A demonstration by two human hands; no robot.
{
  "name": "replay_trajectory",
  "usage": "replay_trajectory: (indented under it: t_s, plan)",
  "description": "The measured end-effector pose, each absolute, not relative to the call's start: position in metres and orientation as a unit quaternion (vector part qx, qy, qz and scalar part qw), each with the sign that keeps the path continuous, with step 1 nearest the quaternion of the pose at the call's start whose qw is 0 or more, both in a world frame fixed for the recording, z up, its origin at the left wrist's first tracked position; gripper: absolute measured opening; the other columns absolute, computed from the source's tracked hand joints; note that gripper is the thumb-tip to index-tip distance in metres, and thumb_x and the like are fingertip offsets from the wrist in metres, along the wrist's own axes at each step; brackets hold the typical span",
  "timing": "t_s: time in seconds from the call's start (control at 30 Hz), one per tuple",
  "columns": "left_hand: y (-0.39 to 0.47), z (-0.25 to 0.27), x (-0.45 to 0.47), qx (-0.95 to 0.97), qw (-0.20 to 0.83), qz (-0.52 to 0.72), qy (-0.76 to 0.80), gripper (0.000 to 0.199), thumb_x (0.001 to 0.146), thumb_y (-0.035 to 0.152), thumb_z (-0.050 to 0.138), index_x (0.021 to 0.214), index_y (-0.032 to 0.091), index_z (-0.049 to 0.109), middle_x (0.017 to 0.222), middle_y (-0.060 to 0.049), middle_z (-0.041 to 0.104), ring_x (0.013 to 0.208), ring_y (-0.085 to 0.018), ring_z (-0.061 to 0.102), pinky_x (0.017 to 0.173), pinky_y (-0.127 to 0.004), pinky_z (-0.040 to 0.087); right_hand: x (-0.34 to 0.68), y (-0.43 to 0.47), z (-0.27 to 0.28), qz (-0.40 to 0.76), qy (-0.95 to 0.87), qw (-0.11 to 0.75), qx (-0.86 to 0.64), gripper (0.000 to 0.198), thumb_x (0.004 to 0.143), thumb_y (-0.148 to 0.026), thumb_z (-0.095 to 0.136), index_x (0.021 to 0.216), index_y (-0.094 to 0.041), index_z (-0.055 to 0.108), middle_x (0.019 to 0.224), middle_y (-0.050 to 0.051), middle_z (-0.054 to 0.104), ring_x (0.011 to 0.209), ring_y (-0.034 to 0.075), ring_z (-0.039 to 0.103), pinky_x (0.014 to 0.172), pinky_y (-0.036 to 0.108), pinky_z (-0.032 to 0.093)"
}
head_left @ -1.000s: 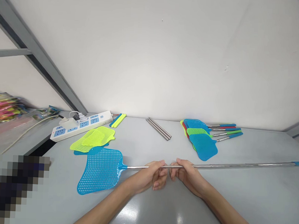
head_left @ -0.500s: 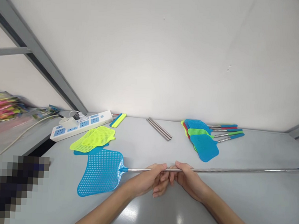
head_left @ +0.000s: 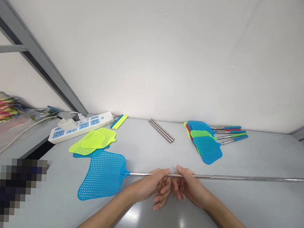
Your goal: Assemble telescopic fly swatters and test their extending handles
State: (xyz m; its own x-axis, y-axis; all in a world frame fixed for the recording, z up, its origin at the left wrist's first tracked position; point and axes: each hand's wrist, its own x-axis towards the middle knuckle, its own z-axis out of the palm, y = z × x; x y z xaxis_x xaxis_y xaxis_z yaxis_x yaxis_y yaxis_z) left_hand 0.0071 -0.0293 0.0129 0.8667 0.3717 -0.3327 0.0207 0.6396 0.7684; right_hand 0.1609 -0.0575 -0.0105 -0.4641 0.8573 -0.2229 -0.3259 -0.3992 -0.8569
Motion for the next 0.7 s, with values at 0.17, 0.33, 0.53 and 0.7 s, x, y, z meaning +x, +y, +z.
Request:
replay_trajectory:
  t_s: [0.17,0.33,0.53,0.7]
  plan:
    - [-0.032,0.013,0.009,0.408,0.878,0.1,0.231,0.049,0.084,0.041,0.02,0.046,0.017,0.039,0.029,0.005,0.033,0.024,-0.008,0.033,0.033,-0.022,0.029,0.16,-0.058,-0.01,0.765,-0.398,0.387,-0.326,0.058,0.084,-0.045,0.019,0.046,-0.013,0.048,0.036,0.003,0.05,0.031,0.008,0.043,0.032,0.019,0.021]
    - [-0.036,0.01,0.01,0.416,0.874,0.102,0.228,0.051,0.084,0.043,0.017,0.046,0.017,0.038,0.029,0.005,0.032,0.024,-0.009,0.033,0.033,-0.022,0.027,0.16,-0.058,-0.01,0.763,-0.409,0.379,-0.326,0.061,0.082,-0.052,0.018,0.042,-0.014,0.045,0.033,0.001,0.046,0.03,0.008,0.043,0.032,0.019,0.023]
    - [-0.038,0.008,0.014,0.473,0.817,0.163,0.288,0.053,0.083,0.047,0.023,0.045,0.016,0.042,0.029,0.005,0.031,0.028,-0.009,0.038,0.038,-0.022,0.03,0.16,-0.055,-0.012,0.751,-0.419,0.39,-0.328,0.065,0.081,-0.054,0.019,0.044,-0.012,0.052,0.038,0.003,0.048,0.032,0.009,0.042,0.035,0.021,0.031]
    - [-0.035,0.003,0.018,0.494,0.758,0.255,0.342,0.051,0.083,0.043,0.028,0.042,0.015,0.042,0.029,0.006,0.029,0.029,-0.007,0.035,0.04,-0.021,0.029,0.16,-0.054,-0.01,0.742,-0.415,0.405,-0.337,0.065,0.081,-0.054,0.019,0.047,-0.012,0.054,0.039,0.002,0.048,0.034,0.009,0.042,0.036,0.022,0.032]
